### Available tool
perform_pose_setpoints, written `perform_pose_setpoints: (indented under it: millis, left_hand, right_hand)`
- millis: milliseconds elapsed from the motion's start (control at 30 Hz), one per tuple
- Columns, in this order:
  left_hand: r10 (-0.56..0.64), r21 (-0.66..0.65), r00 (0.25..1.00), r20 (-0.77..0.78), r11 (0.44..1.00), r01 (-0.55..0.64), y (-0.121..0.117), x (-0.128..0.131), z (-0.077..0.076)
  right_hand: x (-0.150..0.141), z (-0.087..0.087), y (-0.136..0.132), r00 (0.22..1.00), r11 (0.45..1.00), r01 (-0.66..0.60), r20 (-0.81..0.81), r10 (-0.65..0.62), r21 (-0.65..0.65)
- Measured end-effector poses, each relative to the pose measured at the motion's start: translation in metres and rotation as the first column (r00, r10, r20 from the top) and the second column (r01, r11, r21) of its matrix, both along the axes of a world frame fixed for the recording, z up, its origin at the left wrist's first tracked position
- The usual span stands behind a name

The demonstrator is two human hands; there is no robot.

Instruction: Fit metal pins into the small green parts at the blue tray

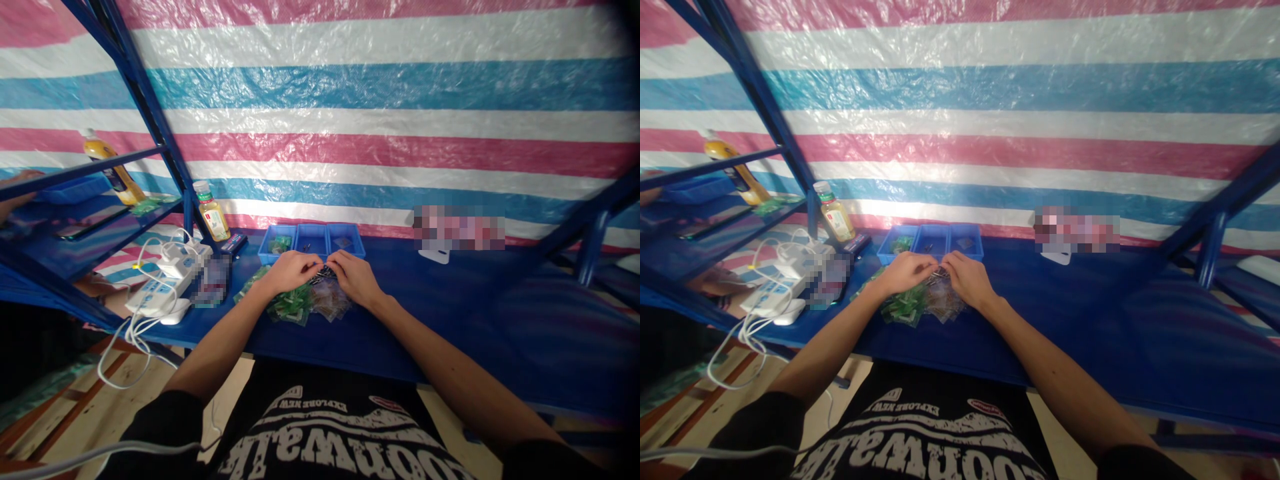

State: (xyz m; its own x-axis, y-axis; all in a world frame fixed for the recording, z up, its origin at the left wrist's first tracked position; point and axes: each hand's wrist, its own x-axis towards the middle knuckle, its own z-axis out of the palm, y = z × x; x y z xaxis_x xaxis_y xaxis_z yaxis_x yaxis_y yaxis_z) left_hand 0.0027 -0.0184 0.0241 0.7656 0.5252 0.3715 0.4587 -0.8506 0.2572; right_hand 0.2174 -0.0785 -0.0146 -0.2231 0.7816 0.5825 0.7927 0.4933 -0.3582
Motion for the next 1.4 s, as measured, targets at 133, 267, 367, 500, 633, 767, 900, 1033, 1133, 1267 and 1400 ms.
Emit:
perform_pose_setpoints:
  millis: [133, 267, 367, 500, 633, 767, 900, 1033, 1133, 1267, 1400]
  left_hand:
    - [0.033, -0.006, 0.999, 0.015, 0.999, -0.033, -0.0002, 0.0002, 0.0004]
    - [0.04, -0.012, 0.999, 0.01, 0.999, -0.039, 0.0, -0.0001, 0.0018]
    - [0.038, -0.014, 0.999, 0.003, 0.999, -0.038, -0.0002, -0.0002, 0.0027]
    - [0.037, -0.006, 0.999, 0.005, 0.999, -0.037, -0.0001, 0.0002, 0.0022]
    - [0.028, -0.011, 1.0, 0.013, 1.0, -0.028, -0.0002, 0.0004, 0.001]
    - [0.012, -0.026, 1.0, 0.02, 1.0, -0.012, -0.0008, 0.0001, 0.0009]
    - [-0.003, -0.036, 1.0, 0.024, 0.999, 0.004, -0.0009, 0.0001, 0.0005]
    - [-0.003, -0.031, 1.0, 0.028, 0.999, 0.004, -0.0007, 0.0003, -0.0004]
    - [0.001, -0.023, 1.0, 0.028, 1.0, 0.0, -0.0002, 0.0001, -0.0006]
    - [0.005, -0.01, 1.0, 0.027, 1.0, -0.004, 0.0004, -0.0004, -0.0002]
    - [-0.001, -0.017, 1.0, 0.027, 1.0, 0.002, 0.0005, -0.0003, -0.0003]
  right_hand:
    - [0.0014, -0.0021, 0.0024, 0.999, 0.999, 0.034, -0.001, -0.034, -0.013]
    - [0.0033, -0.0042, 0.0044, 0.998, 1.0, -0.008, -0.056, 0.007, -0.01]
    - [0.0035, -0.0039, 0.0041, 0.997, 1.0, -0.031, -0.07, 0.031, 0.003]
    - [0.0027, -0.0027, 0.0033, 0.998, 0.999, -0.043, -0.042, 0.043, -0.004]
    - [0.0021, -0.0025, 0.0031, 0.998, 0.999, -0.048, -0.041, 0.048, -0.011]
    - [0.0019, -0.0034, 0.003, 0.997, 0.997, -0.071, -0.041, 0.07, -0.021]
    - [0.0018, -0.0047, 0.0033, 0.996, 0.996, -0.086, -0.032, 0.085, -0.031]
    - [0.0021, -0.0053, 0.0037, 0.997, 0.996, -0.08, -0.02, 0.08, -0.038]
    - [0.0024, -0.0051, 0.0036, 0.996, 0.996, -0.087, -0.016, 0.086, -0.037]
    - [0.0019, -0.0041, 0.0025, 0.994, 0.994, -0.104, -0.036, 0.103, -0.023]
    - [0.0009, -0.0024, 0.001, 0.995, 0.995, -0.097, -0.028, 0.097, -0.025]
